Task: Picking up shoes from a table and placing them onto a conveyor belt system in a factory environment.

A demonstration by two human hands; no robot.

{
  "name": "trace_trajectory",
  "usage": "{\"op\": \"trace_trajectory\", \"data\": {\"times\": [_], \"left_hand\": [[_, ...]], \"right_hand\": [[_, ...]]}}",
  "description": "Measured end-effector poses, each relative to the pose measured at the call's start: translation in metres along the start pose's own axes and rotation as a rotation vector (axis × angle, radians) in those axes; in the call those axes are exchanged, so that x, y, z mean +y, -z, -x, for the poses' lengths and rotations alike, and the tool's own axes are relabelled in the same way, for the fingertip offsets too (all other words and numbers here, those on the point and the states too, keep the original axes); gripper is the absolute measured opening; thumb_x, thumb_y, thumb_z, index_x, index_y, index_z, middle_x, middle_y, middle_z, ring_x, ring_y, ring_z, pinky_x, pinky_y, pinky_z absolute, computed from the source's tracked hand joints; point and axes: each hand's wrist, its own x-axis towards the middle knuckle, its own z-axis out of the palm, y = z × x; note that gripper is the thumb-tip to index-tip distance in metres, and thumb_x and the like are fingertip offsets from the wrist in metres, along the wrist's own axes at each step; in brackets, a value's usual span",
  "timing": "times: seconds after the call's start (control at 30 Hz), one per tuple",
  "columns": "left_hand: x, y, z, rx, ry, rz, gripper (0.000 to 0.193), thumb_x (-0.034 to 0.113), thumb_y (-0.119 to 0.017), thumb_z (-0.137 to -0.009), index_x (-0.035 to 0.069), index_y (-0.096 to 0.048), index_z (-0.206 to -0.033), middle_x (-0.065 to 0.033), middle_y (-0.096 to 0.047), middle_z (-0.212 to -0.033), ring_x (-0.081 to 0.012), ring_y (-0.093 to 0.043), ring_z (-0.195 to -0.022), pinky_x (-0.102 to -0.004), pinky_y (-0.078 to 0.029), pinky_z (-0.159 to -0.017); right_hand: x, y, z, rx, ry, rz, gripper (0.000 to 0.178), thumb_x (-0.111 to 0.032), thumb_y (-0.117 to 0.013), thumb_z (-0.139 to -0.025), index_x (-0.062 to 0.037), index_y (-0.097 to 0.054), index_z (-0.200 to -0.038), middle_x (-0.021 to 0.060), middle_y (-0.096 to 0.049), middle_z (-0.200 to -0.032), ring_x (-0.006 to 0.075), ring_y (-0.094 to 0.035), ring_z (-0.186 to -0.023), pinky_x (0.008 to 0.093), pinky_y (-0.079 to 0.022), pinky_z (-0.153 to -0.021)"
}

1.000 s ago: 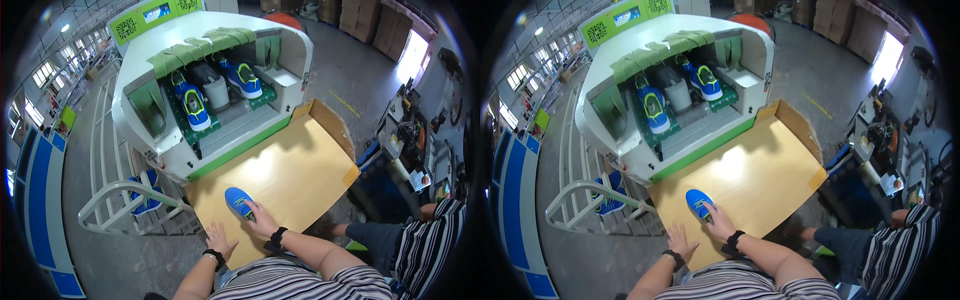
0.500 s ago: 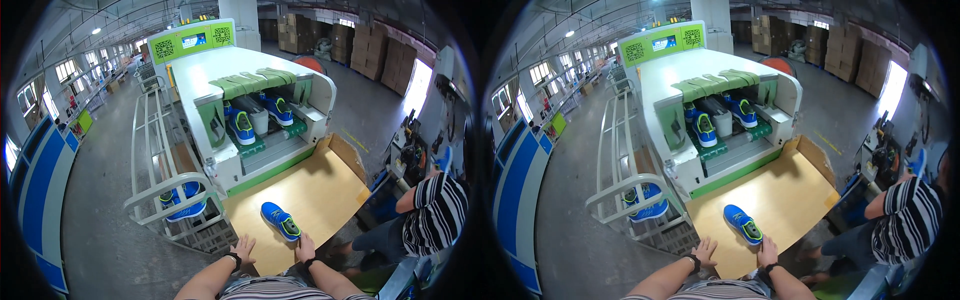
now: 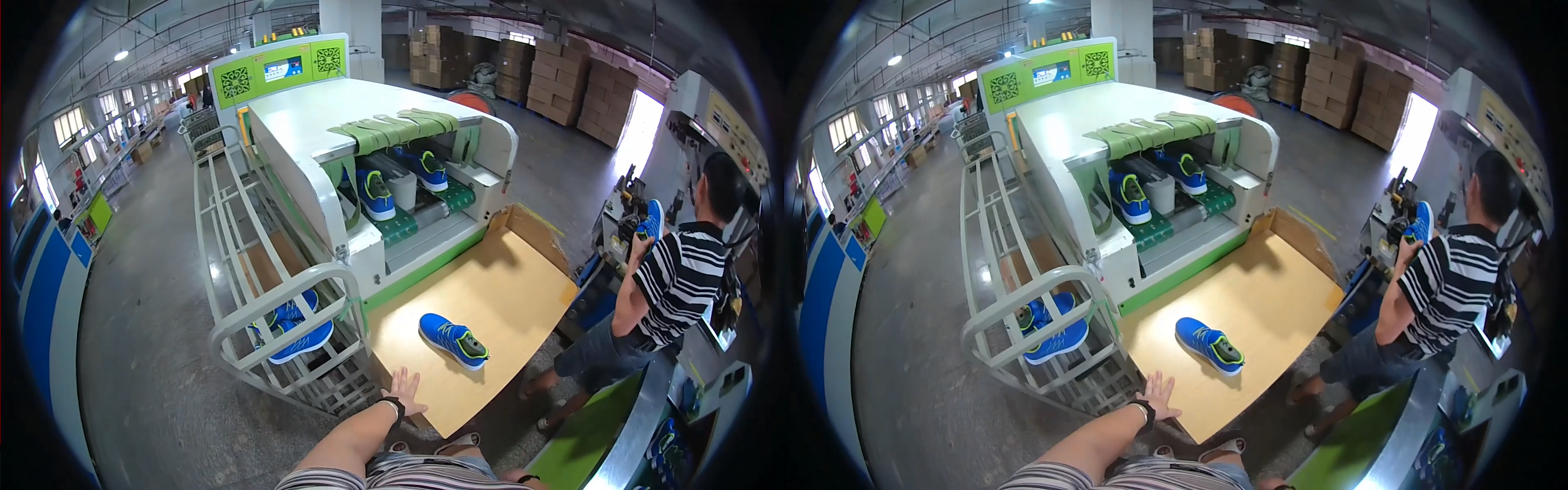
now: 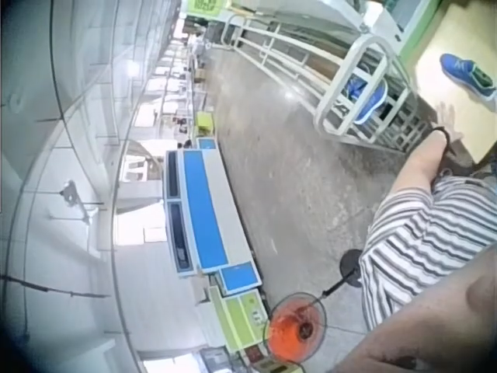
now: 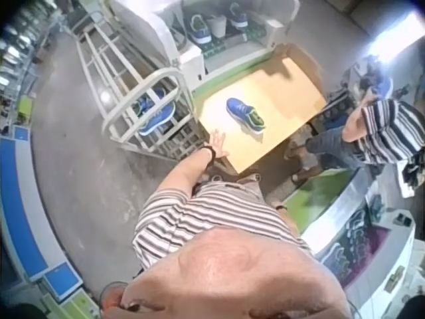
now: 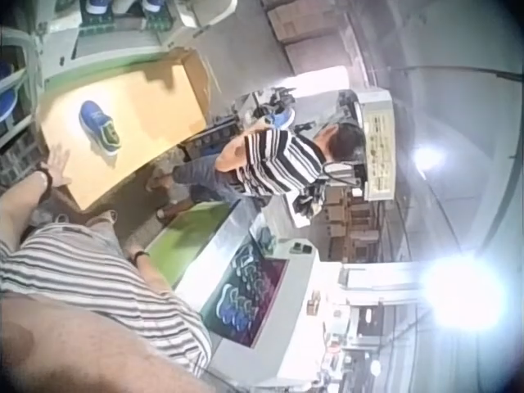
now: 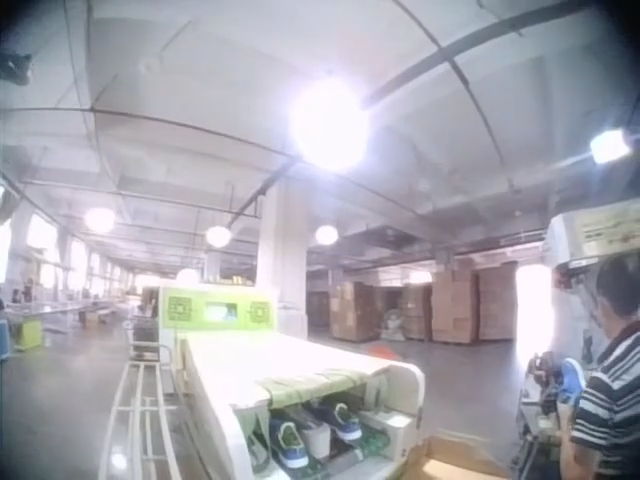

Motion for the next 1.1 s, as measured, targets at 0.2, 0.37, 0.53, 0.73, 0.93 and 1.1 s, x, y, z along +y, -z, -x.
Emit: {"op": "trace_trajectory", "data": {"times": [0.2, 0.37, 0.53, 0.73, 0.93, 1.1], "left_hand": [[-0.004, -0.004, -0.002, -0.034, 0.047, -0.018, 0.106, 0.060, -0.062, -0.078, 0.027, 0.006, -0.153, -0.0117, 0.025, -0.155, -0.0335, 0.024, -0.143, -0.0731, -0.014, -0.104], [0.004, 0.002, -0.001, -0.071, 0.087, -0.034, 0.106, 0.060, -0.062, -0.078, 0.026, 0.006, -0.153, -0.0119, 0.025, -0.156, -0.0339, 0.024, -0.142, -0.0739, -0.015, -0.103], [0.003, 0.004, 0.010, -0.002, 0.091, -0.024, 0.103, 0.057, -0.063, -0.079, 0.027, 0.002, -0.153, -0.0101, 0.020, -0.157, -0.0306, 0.016, -0.145, -0.0707, -0.017, -0.105], [0.002, -0.006, 0.022, 0.066, 0.072, 0.028, 0.094, 0.055, -0.059, -0.083, 0.027, -0.004, -0.153, -0.0081, 0.015, -0.159, -0.0285, 0.014, -0.146, -0.0695, -0.018, -0.106], [-0.002, -0.010, 0.027, 0.038, 0.069, 0.046, 0.088, 0.055, -0.055, -0.085, 0.031, -0.003, -0.153, -0.0068, 0.014, -0.159, -0.0361, -0.019, -0.142, -0.0648, -0.027, -0.105], [-0.011, -0.015, 0.020, 0.024, 0.079, -0.003, 0.086, 0.053, -0.054, -0.086, 0.034, -0.003, -0.153, -0.0073, 0.014, -0.159, -0.0400, -0.050, -0.124, -0.0606, -0.037, -0.099]], "right_hand": [[-0.004, -0.029, 0.042, 0.131, -0.060, -0.073, 0.028, -0.023, -0.063, -0.082, -0.0024, -0.068, -0.101, 0.0182, -0.067, -0.100, 0.0272, -0.065, -0.090, 0.0380, -0.053, -0.079], [-0.014, -0.037, 0.052, 0.267, -0.293, -0.657, 0.026, -0.017, -0.061, -0.086, 0.0020, -0.065, -0.103, 0.0166, -0.068, -0.093, 0.0234, -0.066, -0.081, 0.0343, -0.055, -0.070], [-0.078, 0.038, 0.040, 0.345, -0.519, -1.424, 0.030, -0.019, -0.058, -0.088, 0.0033, -0.063, -0.107, 0.0151, -0.068, -0.087, 0.0222, -0.067, -0.076, 0.0350, -0.055, -0.067], [-0.117, 0.082, 0.064, 0.299, -0.456, -1.086, 0.034, -0.024, -0.057, -0.089, 0.0016, -0.063, -0.109, 0.0085, -0.067, -0.082, 0.0179, -0.066, -0.075, 0.0300, -0.053, -0.070], [-0.052, 0.011, 0.038, 0.052, -0.274, -1.034, 0.039, -0.031, -0.054, -0.090, 0.0007, -0.064, -0.110, 0.0078, -0.069, -0.088, 0.0174, -0.065, -0.083, 0.0278, -0.051, -0.077], [-0.070, 0.035, 0.053, 0.134, -0.490, -1.028, 0.032, -0.029, -0.054, -0.089, -0.0001, -0.067, -0.092, 0.0097, -0.068, -0.087, 0.0200, -0.064, -0.081, 0.0297, -0.051, -0.075]]}}
